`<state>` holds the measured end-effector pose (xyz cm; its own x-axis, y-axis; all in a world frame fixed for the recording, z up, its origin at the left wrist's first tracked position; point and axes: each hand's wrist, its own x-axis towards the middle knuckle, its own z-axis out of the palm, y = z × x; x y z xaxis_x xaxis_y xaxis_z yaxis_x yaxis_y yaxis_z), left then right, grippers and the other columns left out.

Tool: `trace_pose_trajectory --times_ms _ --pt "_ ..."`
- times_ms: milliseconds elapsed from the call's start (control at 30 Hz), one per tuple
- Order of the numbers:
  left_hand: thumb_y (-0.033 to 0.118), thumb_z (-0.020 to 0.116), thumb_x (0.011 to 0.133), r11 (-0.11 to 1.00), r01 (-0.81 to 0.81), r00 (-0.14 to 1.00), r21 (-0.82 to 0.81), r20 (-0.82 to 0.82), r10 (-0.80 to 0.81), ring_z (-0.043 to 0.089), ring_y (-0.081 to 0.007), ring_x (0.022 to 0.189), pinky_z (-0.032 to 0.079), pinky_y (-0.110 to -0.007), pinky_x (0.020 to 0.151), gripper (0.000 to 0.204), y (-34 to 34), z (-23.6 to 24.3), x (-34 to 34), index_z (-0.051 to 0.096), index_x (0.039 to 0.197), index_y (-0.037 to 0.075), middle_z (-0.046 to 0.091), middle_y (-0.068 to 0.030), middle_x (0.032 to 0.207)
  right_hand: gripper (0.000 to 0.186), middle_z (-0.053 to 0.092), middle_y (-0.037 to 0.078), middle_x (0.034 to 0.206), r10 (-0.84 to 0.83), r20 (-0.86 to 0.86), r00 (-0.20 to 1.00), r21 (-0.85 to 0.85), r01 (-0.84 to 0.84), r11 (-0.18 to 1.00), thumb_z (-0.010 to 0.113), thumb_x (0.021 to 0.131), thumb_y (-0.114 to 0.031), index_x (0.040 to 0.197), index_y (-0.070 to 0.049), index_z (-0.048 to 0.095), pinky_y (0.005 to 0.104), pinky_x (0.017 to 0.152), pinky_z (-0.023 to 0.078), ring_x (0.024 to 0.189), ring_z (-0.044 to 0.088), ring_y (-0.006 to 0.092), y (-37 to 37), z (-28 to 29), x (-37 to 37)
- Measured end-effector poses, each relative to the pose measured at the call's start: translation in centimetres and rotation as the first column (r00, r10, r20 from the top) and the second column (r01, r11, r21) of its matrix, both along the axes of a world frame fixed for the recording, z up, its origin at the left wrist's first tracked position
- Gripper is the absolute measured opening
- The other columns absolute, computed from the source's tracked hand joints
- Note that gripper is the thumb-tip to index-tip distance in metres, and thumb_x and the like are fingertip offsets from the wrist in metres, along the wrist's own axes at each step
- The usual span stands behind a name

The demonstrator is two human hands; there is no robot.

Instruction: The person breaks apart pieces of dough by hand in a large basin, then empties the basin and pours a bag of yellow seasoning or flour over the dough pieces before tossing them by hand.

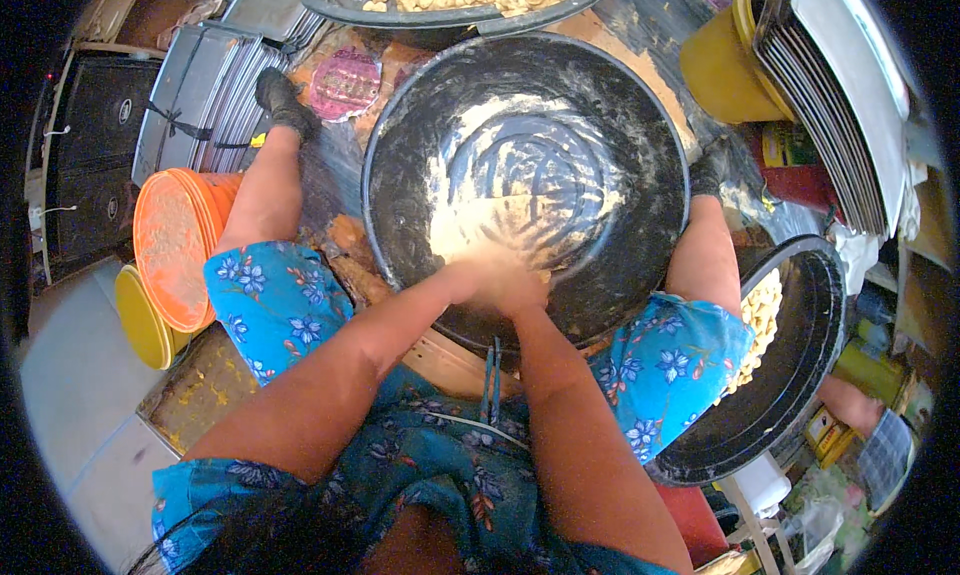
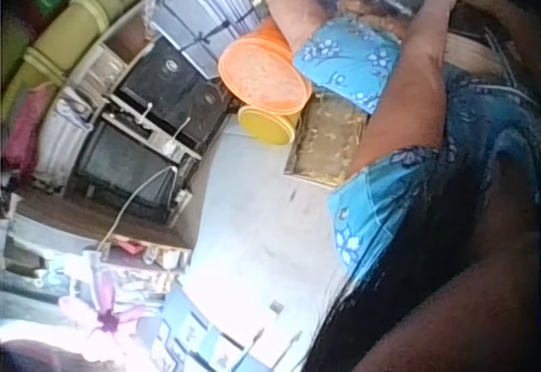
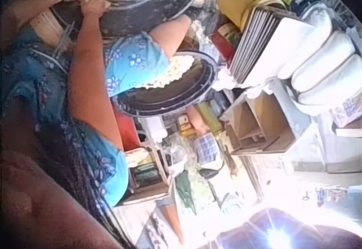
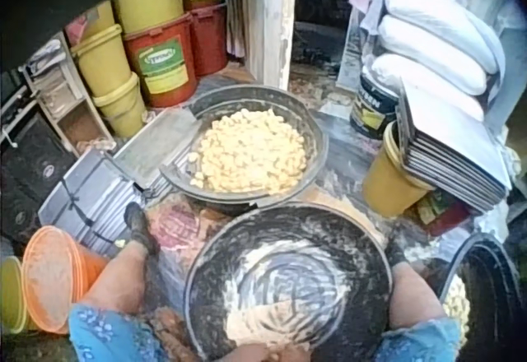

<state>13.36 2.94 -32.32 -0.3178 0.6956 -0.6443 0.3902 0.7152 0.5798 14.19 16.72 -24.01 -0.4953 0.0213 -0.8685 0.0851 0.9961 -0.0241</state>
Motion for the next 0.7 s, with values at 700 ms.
trace_pose_trajectory --times_ms 700 --pt "0.02 0.066 0.069 0.995 -0.1 0.995 0.009 -0.005 0.1 0.062 -0.0325 0.079 0.048 -0.042 0.072 0.024 -3.4 -1.6 -1.4 0.065 0.085 0.002 0.065 -0.0162 0.084 0.029 0.051 0.011 0.107 0.009 -0.179 0.984 0.009 -0.007 1.0 0.066 0.074 -0.023 0.101 -0.012 0.06 0.0457 0.075 0.048 0.096 0.055 0.0333 3.4 -4.5 1.4"
